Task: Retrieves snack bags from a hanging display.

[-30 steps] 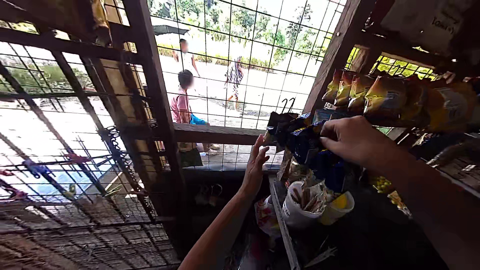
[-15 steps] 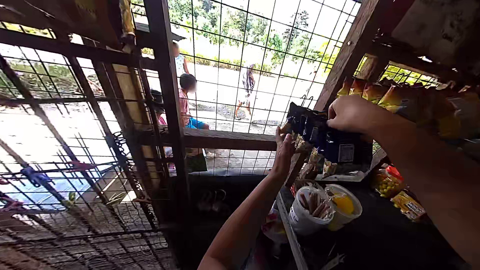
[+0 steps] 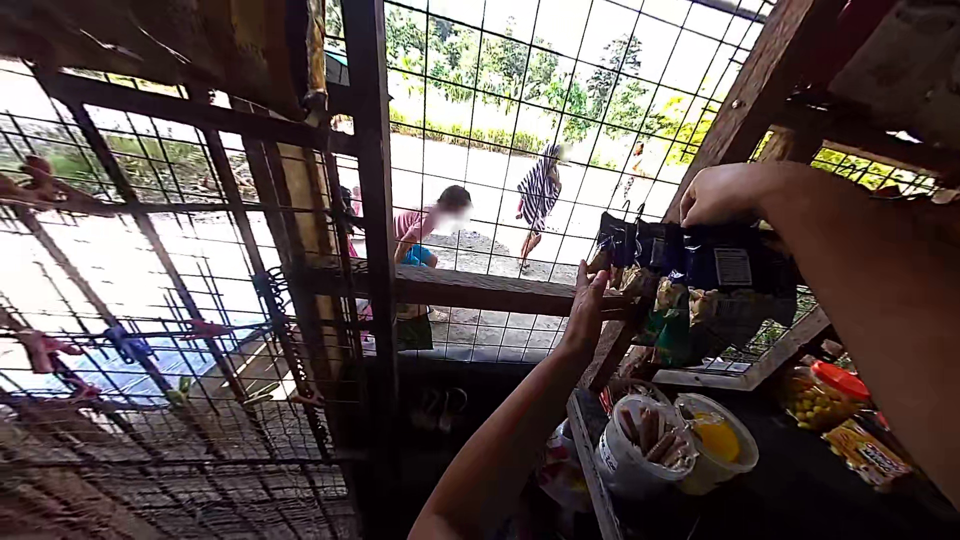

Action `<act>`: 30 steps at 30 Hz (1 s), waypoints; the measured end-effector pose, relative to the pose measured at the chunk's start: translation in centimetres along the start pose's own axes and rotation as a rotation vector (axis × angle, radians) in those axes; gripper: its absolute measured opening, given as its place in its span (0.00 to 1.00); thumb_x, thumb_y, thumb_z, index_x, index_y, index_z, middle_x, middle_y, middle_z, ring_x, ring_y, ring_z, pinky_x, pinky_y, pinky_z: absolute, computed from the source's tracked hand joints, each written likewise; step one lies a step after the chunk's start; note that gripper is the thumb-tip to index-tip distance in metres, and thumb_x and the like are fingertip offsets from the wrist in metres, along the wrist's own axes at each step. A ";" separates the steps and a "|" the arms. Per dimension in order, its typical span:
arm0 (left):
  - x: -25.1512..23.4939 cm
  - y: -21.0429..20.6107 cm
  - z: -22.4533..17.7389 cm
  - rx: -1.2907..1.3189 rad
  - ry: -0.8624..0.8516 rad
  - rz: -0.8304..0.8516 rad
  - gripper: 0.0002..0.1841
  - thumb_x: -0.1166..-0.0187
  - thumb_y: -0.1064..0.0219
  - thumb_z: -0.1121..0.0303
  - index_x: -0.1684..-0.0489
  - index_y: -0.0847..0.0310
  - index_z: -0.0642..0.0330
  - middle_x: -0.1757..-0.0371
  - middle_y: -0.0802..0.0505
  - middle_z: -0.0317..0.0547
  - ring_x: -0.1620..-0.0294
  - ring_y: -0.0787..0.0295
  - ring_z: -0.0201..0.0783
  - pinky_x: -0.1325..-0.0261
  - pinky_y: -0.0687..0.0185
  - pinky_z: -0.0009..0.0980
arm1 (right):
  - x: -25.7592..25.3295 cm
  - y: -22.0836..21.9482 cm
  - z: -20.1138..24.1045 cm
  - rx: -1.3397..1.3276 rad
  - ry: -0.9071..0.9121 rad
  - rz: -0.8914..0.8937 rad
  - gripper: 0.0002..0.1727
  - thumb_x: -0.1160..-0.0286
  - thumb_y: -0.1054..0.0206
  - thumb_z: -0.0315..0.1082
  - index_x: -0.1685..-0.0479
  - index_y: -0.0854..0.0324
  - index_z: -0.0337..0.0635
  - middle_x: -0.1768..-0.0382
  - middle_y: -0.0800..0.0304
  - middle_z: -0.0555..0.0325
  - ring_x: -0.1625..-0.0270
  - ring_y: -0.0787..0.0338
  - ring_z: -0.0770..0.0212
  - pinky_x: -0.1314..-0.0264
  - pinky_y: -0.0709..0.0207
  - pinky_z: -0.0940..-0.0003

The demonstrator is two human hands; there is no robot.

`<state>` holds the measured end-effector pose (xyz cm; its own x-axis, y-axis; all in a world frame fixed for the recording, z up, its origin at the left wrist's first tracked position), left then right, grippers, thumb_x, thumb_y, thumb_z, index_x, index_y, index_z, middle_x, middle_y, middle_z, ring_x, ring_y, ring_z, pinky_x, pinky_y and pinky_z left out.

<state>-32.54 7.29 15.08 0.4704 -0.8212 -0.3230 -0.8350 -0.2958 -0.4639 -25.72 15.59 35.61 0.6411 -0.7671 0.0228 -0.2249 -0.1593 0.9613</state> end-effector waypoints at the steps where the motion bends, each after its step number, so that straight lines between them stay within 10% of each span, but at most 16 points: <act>1: 0.1 0.2 -0.1 -0.015 0.002 0.000 0.32 0.06 0.67 0.60 0.05 0.69 0.62 0.18 0.31 0.68 0.45 0.09 0.43 0.43 0.14 0.34 | -0.3 0.2 0.0 0.006 0.008 0.004 0.13 0.20 0.31 0.32 0.57 0.11 0.27 0.55 0.11 0.30 0.45 0.13 0.34 0.42 0.28 0.33; 20: 0.2 0.9 3.1 -0.033 -0.063 0.050 0.32 0.09 0.64 0.59 0.07 0.63 0.64 0.32 0.21 0.55 0.59 0.11 0.34 0.58 0.13 0.31 | 1.9 -1.3 1.5 0.001 0.139 0.006 0.12 0.23 0.29 0.30 0.47 0.11 0.33 0.46 0.11 0.32 0.37 0.15 0.32 0.34 0.29 0.30; 30: 1.4 1.7 3.2 0.000 -0.003 0.021 0.33 0.08 0.69 0.57 0.05 0.71 0.61 0.12 0.37 0.60 0.49 0.12 0.34 0.52 0.16 0.30 | 2.2 -3.9 3.5 -0.059 0.101 0.096 0.16 0.20 0.33 0.28 0.40 0.20 0.24 0.41 0.16 0.27 0.33 0.18 0.31 0.31 0.30 0.34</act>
<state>-32.36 7.21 11.22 0.4539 -0.8257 -0.3350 -0.8445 -0.2787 -0.4574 -25.99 12.34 30.96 0.6897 -0.7104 0.1403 -0.2470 -0.0487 0.9678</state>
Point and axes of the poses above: each hand's wrist, its own x-axis away from the middle knuckle, its own y-axis out of the back of the hand, z = x × y, the point moved 5 cm from there along -x, towards the middle knuckle
